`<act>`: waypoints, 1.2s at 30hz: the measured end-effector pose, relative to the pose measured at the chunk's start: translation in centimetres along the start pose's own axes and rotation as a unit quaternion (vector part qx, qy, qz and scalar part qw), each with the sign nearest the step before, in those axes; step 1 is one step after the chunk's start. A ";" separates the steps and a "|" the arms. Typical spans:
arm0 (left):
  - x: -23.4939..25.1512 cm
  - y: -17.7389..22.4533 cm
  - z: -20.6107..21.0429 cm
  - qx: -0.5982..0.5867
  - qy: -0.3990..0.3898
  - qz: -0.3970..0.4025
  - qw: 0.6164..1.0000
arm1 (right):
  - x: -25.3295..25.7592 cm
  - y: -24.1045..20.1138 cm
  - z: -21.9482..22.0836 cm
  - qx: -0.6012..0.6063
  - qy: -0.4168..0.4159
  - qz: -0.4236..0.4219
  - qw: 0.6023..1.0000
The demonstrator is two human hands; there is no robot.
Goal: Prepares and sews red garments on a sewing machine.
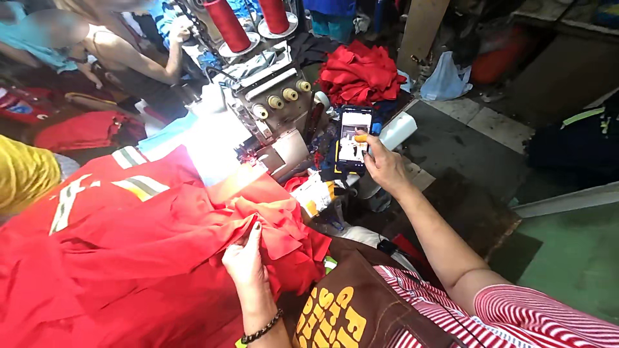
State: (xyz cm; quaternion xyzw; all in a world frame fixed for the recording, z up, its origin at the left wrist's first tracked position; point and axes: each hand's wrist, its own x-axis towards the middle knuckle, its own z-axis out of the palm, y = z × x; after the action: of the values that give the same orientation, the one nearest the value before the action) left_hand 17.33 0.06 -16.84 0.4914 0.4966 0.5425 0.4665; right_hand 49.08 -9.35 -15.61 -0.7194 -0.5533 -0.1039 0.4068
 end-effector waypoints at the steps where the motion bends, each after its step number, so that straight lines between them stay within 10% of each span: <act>1: 0.0 0.0 0.0 -0.001 -0.002 0.003 1.000 | 0.0 0.0 -0.1 0.004 0.005 -0.003 1.000; 36: 0.2 -0.5 -0.3 0.005 -0.003 0.008 1.000 | -0.6 2.1 -0.1 0.024 0.022 0.066 0.997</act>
State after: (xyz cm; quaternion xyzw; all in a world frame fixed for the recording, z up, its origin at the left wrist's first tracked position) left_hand 17.03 0.30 -17.29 0.4992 0.4939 0.5420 0.4616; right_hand 50.73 -9.96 -16.83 -0.7420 -0.4978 -0.0800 0.4419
